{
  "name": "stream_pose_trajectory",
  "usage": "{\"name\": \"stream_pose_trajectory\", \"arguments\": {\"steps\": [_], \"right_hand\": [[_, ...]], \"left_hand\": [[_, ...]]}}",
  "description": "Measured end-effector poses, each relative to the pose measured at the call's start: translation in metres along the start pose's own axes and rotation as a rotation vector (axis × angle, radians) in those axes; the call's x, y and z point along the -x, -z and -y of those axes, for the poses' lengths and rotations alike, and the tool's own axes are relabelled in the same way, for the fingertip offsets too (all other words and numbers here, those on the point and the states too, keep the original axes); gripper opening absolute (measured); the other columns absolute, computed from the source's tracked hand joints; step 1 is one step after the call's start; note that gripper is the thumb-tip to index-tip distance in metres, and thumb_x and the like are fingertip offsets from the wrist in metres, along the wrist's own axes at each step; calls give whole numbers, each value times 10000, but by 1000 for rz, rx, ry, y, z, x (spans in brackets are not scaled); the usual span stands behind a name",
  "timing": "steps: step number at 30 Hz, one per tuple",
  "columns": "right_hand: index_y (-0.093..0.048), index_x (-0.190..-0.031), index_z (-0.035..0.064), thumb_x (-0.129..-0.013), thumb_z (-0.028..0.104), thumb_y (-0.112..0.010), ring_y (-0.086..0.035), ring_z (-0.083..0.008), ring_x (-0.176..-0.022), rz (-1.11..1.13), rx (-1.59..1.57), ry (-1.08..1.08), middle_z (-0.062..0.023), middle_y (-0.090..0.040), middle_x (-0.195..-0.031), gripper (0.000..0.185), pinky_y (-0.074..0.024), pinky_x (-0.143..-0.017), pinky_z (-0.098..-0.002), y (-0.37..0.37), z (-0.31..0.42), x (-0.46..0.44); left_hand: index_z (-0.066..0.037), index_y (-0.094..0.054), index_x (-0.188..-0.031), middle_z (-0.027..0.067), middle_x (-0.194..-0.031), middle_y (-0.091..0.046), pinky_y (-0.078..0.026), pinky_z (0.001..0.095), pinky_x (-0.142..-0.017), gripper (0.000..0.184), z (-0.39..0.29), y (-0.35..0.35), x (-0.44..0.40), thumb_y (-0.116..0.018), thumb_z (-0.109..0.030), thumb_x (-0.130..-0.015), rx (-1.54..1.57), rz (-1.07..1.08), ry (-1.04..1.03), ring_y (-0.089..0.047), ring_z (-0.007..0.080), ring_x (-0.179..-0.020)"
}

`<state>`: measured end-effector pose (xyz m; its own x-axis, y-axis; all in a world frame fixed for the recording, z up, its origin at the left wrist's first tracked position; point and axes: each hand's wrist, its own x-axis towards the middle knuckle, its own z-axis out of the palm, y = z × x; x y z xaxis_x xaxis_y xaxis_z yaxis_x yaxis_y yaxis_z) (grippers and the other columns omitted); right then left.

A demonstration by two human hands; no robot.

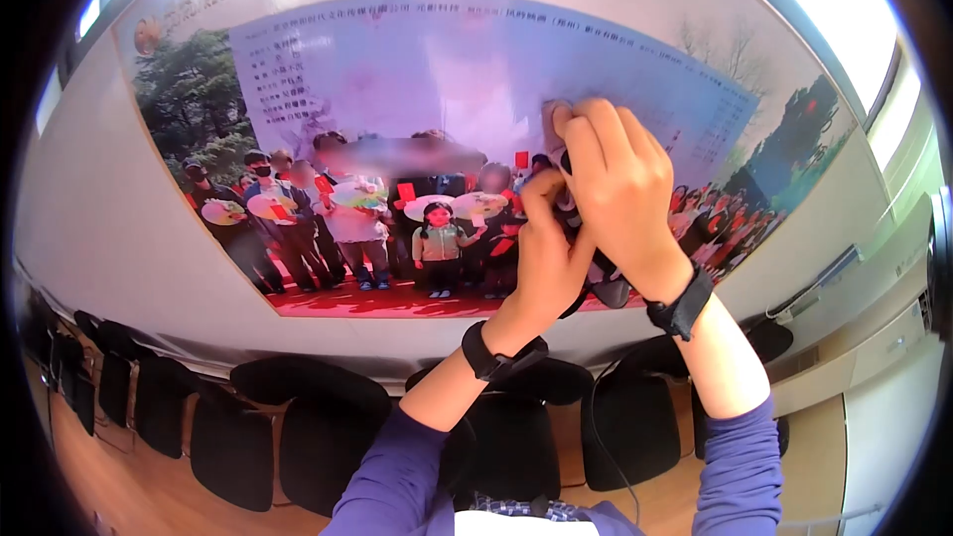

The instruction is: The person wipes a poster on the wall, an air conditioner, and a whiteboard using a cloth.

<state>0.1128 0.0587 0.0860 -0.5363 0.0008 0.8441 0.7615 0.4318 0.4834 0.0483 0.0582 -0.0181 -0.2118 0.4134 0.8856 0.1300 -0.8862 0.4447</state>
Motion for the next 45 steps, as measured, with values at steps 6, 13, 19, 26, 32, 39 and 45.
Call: {"name": "stream_pose_trajectory", "arguments": {"steps": [6, 13, 19, 26, 32, 39, 45], "right_hand": [[-585, -830, 44, -593, 65, -640, -510, -149, -609, -57, 4, 46, -28, -526, -812, 244, -452, -506, -252, -11, -1, 7], [-587, -837, 43, -599, 62, -641, -512, -139, -593, -47, -2, 57, -24, -542, -827, 246, -447, -494, -250, -12, -3, 7], [-586, -838, 40, -621, 58, -652, -518, -139, -591, -51, -28, 65, -26, -544, -829, 227, -447, -492, -249, -12, -2, 6], [-580, -828, 37, -635, 50, -660, -524, -139, -597, -60, -74, 64, -29, -544, -829, 210, -443, -490, -250, -15, -1, 6], [-570, -810, 37, -649, 41, -662, -523, -140, -596, -59, -42, 59, -32, -549, -828, 186, -436, -486, -249, -16, 3, 7], [-565, -799, 36, -680, 35, -664, -522, -142, -594, -55, -42, 46, -34, -553, -827, 155, -435, -485, -251, -17, 6, 6], [-565, -809, 31, -687, 35, -666, -523, -144, -596, -53, -43, 55, -36, -556, -833, 159, -437, -487, -252, -17, 7, 6]], "left_hand": [[29, -211, -1311, 222, -1193, -503, -442, 231, -566, 611, 10, -8, 12, -619, 19, -857, 267, -61, 100, -583, 178, -875], [19, -220, -1313, 233, -1259, -448, -437, 223, -555, 620, 16, -5, 17, -628, 29, -847, 432, 2, 219, -571, 175, -927], [19, -216, -1312, 226, -1263, -431, -453, 227, -605, 606, 12, -4, 15, -615, 35, -856, 346, -24, 132, -567, 182, -958], [-31, -152, -1362, 184, -1270, -396, -447, 293, -843, 701, 9, 2, 18, -619, 50, -846, 354, 46, 224, -501, 193, -1079], [-1, -210, -1343, 138, -1308, -352, -428, 308, -900, 671, 11, 7, 20, -633, 65, -826, 378, 29, 240, -467, 205, -1130], [20, -259, -1323, 123, -1313, -347, -411, 312, -938, 620, 9, 15, 18, -619, 85, -822, 303, 27, 218, -465, 216, -1141], [20, -227, -1345, 132, -1321, -346, -420, 318, -933, 637, 9, 16, 20, -603, 83, -835, 376, 14, 244, -478, 216, -1131]]}}
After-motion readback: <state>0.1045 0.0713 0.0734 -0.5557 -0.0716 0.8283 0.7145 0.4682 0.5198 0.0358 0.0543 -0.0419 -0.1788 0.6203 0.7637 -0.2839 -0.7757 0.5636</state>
